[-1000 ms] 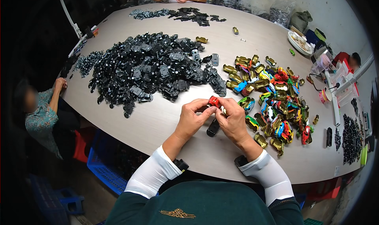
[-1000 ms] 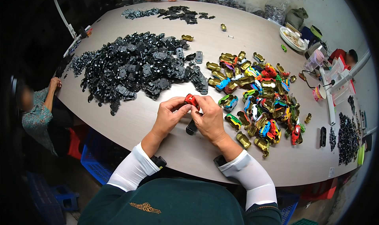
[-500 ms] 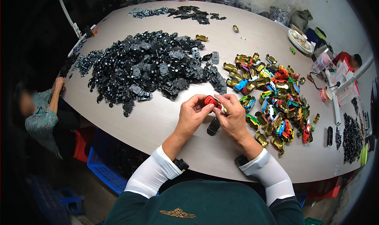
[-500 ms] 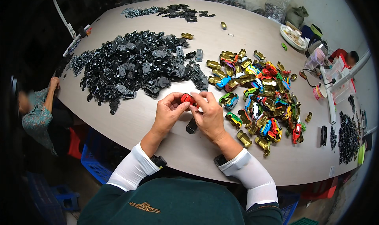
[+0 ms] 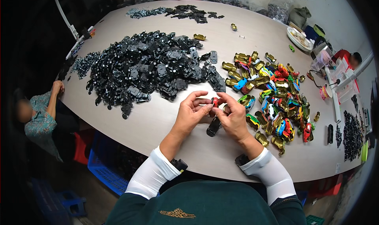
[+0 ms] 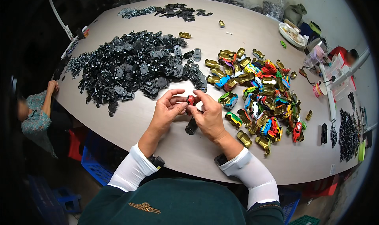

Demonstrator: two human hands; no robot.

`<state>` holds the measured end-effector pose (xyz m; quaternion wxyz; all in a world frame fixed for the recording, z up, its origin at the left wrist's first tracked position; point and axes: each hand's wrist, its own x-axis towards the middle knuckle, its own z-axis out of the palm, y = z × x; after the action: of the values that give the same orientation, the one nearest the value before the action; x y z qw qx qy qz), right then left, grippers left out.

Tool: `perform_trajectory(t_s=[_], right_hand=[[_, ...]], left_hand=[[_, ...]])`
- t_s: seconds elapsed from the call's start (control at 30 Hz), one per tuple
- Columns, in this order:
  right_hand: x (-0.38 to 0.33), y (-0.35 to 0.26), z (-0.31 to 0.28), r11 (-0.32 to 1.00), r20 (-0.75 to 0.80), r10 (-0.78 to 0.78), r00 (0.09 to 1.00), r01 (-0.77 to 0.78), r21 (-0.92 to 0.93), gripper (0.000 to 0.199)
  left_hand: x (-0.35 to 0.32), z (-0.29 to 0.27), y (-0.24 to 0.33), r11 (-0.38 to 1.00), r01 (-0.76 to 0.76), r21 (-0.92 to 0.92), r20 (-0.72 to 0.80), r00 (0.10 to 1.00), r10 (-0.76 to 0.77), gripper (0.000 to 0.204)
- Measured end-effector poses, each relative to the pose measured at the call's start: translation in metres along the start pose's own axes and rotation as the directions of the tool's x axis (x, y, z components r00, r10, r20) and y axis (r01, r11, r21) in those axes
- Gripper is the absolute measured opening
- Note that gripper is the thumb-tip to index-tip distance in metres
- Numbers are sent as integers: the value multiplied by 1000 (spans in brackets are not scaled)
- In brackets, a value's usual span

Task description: The person assembles small keychain components by hand at a table. They repeatedly pick up a black plastic base and a colored plastic piece, press them together, and place the finished unit on the table. The process continues with different colored pieces throughout the clip.

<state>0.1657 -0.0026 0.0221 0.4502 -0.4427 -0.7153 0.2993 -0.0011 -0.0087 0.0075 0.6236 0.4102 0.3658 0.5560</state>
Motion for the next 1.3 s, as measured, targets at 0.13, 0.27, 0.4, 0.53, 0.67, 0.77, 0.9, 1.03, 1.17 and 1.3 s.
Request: perform_trajectory(t_s=[0.13,0.27,0.4,0.53,0.67,0.77,0.9,1.03,1.17,1.3], right_hand=[[2,4,1,994,1,-107,994,107,-23,36],[4,-3,-2,996,4,-93,996,93,4,33],[4,4,1,979,36,-189,981,191,-64,36],[2,7,3,966,38,-228,973,231,-117,38],[1,8,4,958,40,-237,971,240,-156,37],[-1,10,2,945,56,-251,966,257,-200,37],[-3,8,5,969,-3,-221,975,220,-108,38],[-1,14,3,984,-2,-176,984,176,9,39],[4,15,-2,980,1,-199,980,199,8,39],[3,11,-1,978,9,-210,978,210,11,37]], left_hand=[[3,-9,-6,993,79,87,84,993,-86,31],[3,-10,-4,984,116,-138,77,991,-106,28],[2,-7,-3,988,114,-106,70,992,-107,26],[2,-10,-6,990,121,-67,64,991,-117,29],[2,-10,-9,998,55,7,66,996,-55,27],[2,-9,-12,999,-22,24,76,997,20,26],[-1,-2,-9,968,-155,197,21,988,154,26],[-2,-2,-9,939,-194,285,63,981,184,28],[-2,-2,-6,991,-66,119,93,994,55,29],[0,-5,-8,999,33,14,103,994,-34,29]])
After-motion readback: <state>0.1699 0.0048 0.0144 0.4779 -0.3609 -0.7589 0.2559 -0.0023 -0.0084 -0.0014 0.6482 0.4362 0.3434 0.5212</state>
